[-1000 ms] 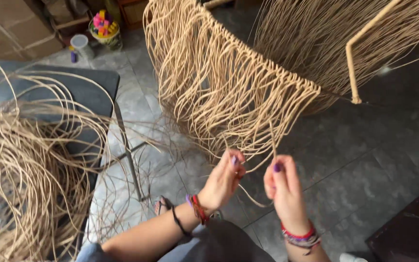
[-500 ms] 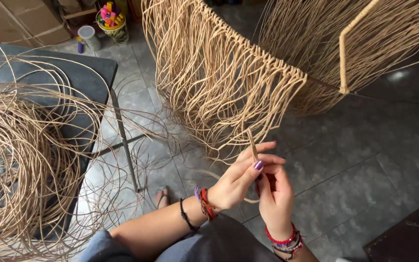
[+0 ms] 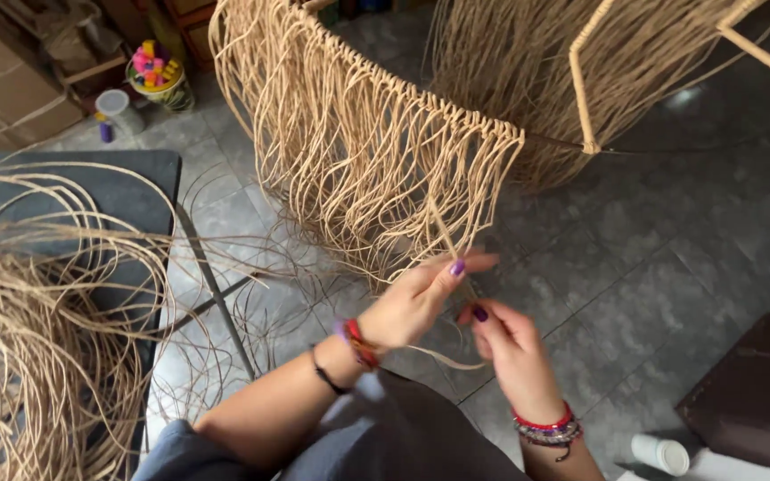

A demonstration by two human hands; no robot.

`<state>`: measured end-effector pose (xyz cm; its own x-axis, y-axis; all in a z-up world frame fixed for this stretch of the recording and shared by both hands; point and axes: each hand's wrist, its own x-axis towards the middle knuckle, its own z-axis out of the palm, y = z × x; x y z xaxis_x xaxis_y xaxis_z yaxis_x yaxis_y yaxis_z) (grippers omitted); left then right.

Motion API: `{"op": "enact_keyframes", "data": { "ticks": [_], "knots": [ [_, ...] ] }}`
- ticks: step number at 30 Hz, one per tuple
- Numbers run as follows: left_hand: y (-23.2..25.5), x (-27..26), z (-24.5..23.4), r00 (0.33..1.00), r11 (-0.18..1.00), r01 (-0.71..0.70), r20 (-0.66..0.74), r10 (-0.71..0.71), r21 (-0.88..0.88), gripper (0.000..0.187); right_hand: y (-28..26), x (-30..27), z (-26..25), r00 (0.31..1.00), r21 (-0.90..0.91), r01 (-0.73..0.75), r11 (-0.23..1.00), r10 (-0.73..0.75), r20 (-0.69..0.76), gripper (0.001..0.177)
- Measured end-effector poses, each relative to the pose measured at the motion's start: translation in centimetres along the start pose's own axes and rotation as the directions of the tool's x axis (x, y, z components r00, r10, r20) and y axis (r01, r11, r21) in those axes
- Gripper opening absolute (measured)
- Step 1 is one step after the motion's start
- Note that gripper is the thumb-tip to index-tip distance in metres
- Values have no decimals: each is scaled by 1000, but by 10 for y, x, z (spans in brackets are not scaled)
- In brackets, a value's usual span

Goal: Weaving and tying natural fiber strands onto a circular frame to create a furniture piece

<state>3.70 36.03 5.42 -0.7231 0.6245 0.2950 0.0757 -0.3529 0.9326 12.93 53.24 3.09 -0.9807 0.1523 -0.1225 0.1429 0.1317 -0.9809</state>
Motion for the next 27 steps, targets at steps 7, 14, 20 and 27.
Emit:
{"op": "enact_keyframes", "data": {
  "ticks": [7, 14, 20, 27],
  "knots": [
    [50, -12, -3, 919, 322, -391, 348, 186, 862, 23, -2, 0, -20, 972, -619, 218, 754, -224, 69, 22],
    [-5, -12, -25, 907, 155, -420, 419, 42, 894, 2, -18, -19, -39, 984, -661, 134, 738, -179, 0, 21],
    [-1, 1, -123, 979, 90, -202, 198, 42, 975, 13, -45, -46, -92, 949, -680, -190, 708, -46, -313, 20],
    [3, 4, -49, 807, 351, -590, 540, 238, 727, 34, -51, -18, -32, 987, -772, 103, 628, -163, -1, 15]
  ]
}}
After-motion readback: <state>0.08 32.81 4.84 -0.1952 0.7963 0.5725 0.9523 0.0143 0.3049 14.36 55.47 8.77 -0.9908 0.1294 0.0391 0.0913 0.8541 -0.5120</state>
